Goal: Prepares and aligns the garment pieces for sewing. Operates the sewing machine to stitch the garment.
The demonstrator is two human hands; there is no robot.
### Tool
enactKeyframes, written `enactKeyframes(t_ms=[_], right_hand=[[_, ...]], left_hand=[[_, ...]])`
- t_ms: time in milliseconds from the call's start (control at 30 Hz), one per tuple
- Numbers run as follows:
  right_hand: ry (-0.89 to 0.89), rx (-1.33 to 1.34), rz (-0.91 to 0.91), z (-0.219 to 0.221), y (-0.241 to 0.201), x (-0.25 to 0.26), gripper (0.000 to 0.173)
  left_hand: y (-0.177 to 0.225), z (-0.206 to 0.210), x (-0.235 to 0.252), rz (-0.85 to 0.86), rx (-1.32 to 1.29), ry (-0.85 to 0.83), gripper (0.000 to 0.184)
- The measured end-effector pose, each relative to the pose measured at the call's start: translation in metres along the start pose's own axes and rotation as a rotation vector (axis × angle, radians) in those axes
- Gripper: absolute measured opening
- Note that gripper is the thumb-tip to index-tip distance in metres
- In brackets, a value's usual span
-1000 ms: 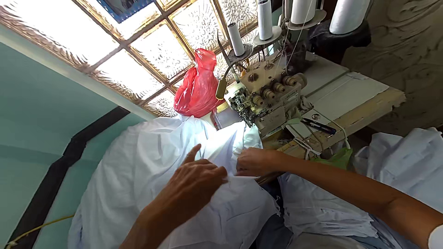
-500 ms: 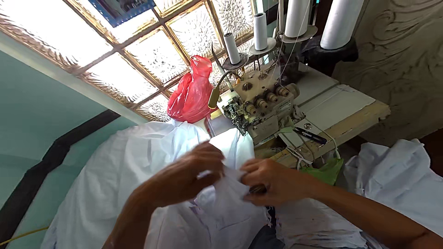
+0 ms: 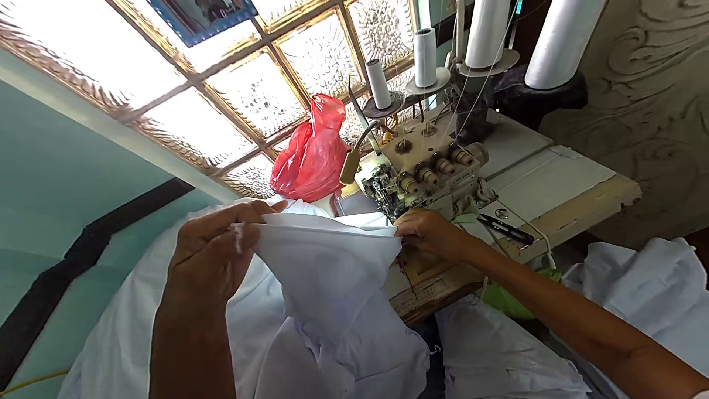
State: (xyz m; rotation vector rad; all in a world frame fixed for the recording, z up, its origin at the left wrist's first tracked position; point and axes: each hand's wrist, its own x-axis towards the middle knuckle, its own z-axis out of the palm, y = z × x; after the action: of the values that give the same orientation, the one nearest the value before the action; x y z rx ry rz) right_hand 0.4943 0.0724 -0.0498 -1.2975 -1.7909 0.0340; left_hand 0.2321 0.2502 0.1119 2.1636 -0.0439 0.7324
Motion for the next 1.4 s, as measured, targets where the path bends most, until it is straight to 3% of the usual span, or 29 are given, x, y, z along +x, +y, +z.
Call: enactKeyframes(t_ms=[167,400,600,900,1067,1200,1400], right_hand=[[-0.192,0.142,-0.017,-0.018,-0.018,-0.011,0.009],[-0.053,0.183,0.07,-0.001,-0.027,-0.047,0.016],[-0.027,0.169,0.066,-0.002,-0.02,-0.033,0.018],[-0.042,0.171,0.025,0.0,-0.019,-0.032,0.018],[-0.101,0.178,0.048,-0.004,-0.027,-0.029,0.02],[-0.119,0.189,0.059,-0.004,-0.027,-0.029,0.025],[-0.129,0.164,0.036,-0.002,-0.028,-0.025,0.017]], left_hand=[[0.005,0.02,-0.005,-0.041,0.17,-0.062,0.024],[0.015,0.057,0.001,0.038,0.244,-0.33,0.031],[0.013,0.079,0.0,0.023,0.393,-0.31,0.028],[0.001,0.133,-0.009,0.198,0.87,-0.317,0.03],[-0.015,0.142,-0.008,0.209,0.873,-0.314,0.038],[-0.02,0.147,-0.008,0.188,0.858,-0.345,0.032],[-0.025,0.154,-0.008,0.14,0.851,-0.396,0.025]])
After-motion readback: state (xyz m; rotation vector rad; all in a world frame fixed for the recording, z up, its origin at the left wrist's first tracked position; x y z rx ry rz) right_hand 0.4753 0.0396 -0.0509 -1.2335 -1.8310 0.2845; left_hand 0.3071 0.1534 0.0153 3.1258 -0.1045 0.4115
